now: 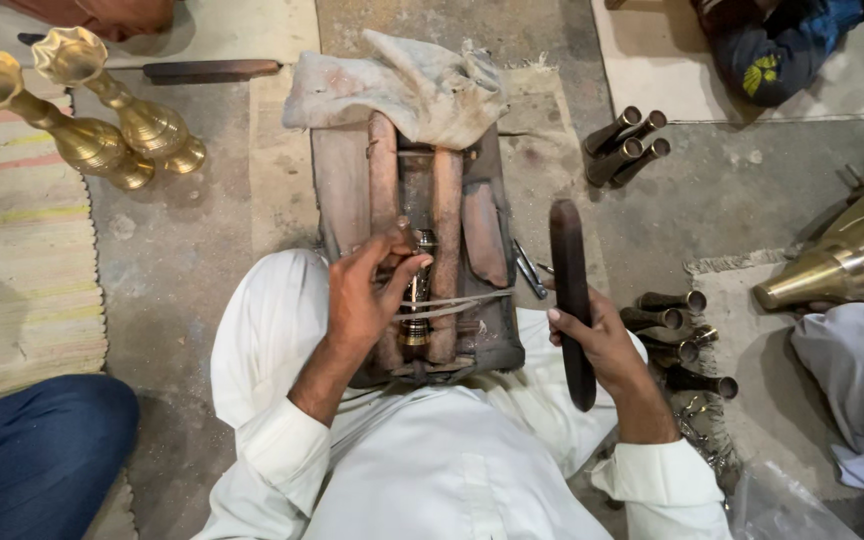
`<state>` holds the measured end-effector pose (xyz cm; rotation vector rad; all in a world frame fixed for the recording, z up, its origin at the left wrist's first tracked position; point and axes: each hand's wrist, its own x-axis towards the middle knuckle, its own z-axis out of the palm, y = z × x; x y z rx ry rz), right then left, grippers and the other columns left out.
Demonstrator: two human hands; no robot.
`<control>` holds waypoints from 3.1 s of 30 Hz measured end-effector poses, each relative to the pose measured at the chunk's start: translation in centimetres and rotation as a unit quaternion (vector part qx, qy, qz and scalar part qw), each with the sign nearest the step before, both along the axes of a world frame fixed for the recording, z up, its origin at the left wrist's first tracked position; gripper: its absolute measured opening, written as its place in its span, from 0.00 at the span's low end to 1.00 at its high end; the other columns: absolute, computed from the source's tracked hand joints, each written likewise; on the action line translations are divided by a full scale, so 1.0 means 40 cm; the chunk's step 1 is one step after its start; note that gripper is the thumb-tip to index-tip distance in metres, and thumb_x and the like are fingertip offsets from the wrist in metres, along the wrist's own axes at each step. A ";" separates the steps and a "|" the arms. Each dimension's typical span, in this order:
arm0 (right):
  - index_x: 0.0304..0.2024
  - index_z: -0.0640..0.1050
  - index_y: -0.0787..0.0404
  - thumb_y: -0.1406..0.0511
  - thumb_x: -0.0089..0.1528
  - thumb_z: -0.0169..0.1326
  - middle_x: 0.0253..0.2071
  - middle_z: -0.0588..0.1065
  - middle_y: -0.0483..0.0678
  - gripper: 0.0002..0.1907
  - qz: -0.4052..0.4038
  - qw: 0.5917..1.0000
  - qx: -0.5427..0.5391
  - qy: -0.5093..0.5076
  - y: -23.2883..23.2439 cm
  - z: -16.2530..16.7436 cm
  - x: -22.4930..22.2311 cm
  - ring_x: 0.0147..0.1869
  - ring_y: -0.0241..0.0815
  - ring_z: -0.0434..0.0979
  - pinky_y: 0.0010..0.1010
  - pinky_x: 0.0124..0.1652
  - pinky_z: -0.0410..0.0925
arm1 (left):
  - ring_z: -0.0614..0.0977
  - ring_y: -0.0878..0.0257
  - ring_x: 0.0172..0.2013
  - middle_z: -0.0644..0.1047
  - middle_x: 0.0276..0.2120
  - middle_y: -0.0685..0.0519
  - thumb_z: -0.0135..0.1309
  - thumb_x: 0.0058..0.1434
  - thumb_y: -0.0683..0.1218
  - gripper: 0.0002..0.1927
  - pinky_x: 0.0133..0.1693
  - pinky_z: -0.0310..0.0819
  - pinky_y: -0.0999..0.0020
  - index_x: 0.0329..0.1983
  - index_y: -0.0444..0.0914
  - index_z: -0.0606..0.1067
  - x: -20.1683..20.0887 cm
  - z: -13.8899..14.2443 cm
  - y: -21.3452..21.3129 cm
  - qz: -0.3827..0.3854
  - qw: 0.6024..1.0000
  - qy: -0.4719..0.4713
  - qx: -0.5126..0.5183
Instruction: The person sits on the floor with a brass vase-like object clamped in a wooden jig on their lap. They hold a small chisel against the brass surface and strike it with a wooden mallet to engrave decorative patterns, periodically rotating the object and repositioning the chisel to work on different areas.
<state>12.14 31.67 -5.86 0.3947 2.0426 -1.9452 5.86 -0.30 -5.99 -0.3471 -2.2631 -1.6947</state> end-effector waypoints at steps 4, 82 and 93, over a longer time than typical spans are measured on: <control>0.55 0.76 0.63 0.64 0.60 0.65 0.32 0.71 0.44 0.21 0.092 0.971 0.201 0.093 -0.019 0.080 -0.042 0.32 0.34 0.69 0.30 0.31 0.65 | 0.88 0.60 0.35 0.83 0.36 0.46 0.66 0.62 0.43 0.12 0.36 0.82 0.67 0.43 0.33 0.77 0.008 0.008 0.013 0.024 0.999 0.019 -0.026; 0.54 0.78 0.59 0.67 0.53 0.64 0.34 0.79 0.56 0.25 0.080 0.774 0.543 0.316 -0.010 0.221 -0.109 0.37 0.59 0.81 0.46 0.34 0.69 | 0.84 0.44 0.31 0.81 0.28 0.44 0.61 0.61 0.47 0.13 0.32 0.76 0.48 0.47 0.41 0.76 -0.125 0.118 0.058 -0.188 0.904 0.012 -0.383; 0.55 0.76 0.57 0.66 0.58 0.64 0.32 0.79 0.56 0.23 0.062 0.820 0.507 0.258 -0.025 0.196 -0.107 0.33 0.55 0.80 0.44 0.32 0.68 | 0.84 0.43 0.31 0.80 0.24 0.41 0.61 0.61 0.48 0.13 0.33 0.76 0.49 0.47 0.40 0.77 -0.132 0.120 0.065 -0.189 0.904 0.012 -0.384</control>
